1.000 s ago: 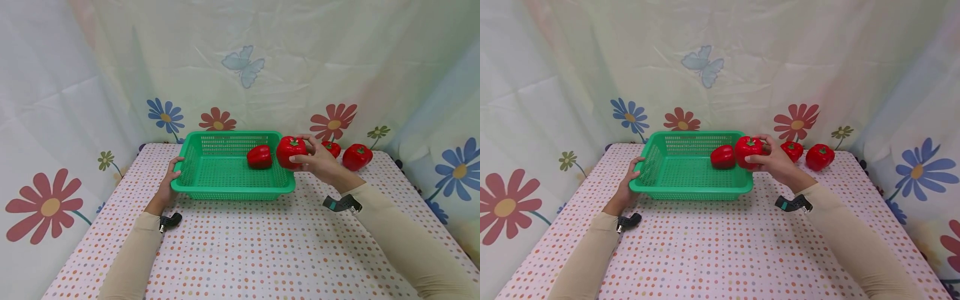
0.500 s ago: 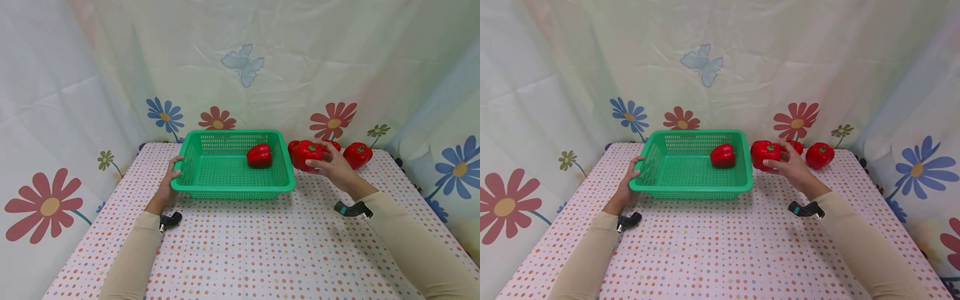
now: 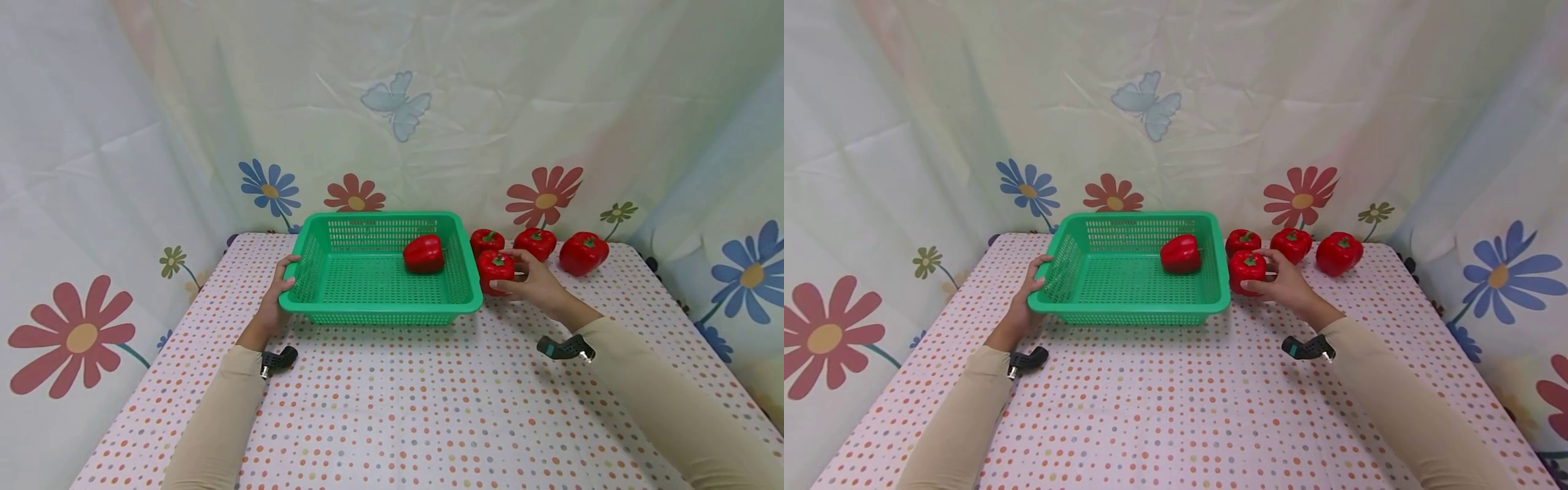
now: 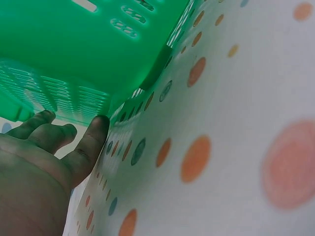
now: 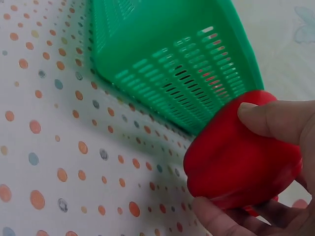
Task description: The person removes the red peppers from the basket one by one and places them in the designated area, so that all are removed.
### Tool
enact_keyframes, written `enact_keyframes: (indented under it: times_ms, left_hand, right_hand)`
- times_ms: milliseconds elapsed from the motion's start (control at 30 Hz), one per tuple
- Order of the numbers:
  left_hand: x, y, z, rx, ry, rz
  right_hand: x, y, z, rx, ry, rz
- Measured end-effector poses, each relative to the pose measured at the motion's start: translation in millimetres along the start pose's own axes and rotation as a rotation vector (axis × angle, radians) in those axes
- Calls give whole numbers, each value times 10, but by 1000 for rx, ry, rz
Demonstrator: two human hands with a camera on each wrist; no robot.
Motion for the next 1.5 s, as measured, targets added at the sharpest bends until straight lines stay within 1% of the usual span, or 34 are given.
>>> enact_keyframes:
  times_ms: [133,367,500,667,800,900,1000,1100,1167,1200,1233,1333,1400,1467,1500]
  left_hand:
    - [-7,0,1,-2,0,2]
    - [-6,-2,0,3,8,0]
    - [6,0,2,13,9,-4]
    - [18,1,6,18,4,-12]
    - [12,3,2,17,-1,-3]
    - [8,5,0,9,4,4]
    - [27,8,3,-1,3,2]
    - [70,9,2,11,-8,-9]
    - [89,14,8,20,-7,-25]
    - [92,16,10,23,-6,-29]
    - [88,17,13,25,0,-34]
    - [64,1,15,12,16,-25]
    - [49,-11,17,9,17,-8]
    - [40,-23,24,12,16,0]
    - [36,-29,28,14,17,0]
  right_hand:
    - [35,-10,-33,-9,3,-13]
    - [101,-31,-73,-3,-14,56]
    - [112,-47,-84,-14,-17,55]
    - [81,-46,-73,-35,-9,72]
    - [26,-33,-28,-49,-13,114]
    - [-70,-8,44,-23,-32,167]
    - [-250,21,150,70,-29,204]
    - [-522,-4,274,180,41,219]
    - [-721,-99,342,199,98,242]
    - [-820,-165,365,189,127,259]
    - [-912,-242,378,162,154,274]
    - [-1108,-480,353,38,183,299]
    - [-1194,-624,270,-51,173,297]
    - [-1254,-743,151,-123,126,272]
    - [-1278,-788,80,-144,101,263]
Point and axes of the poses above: each hand's wrist, its own z-axis away from the middle knuckle, its own y-axis out of the back of the hand, x = y × z, the point moved 5 cm from there along -z, towards the middle knuckle, and after that the axes turned 7 degrees about -y, right-handed, at the moved point
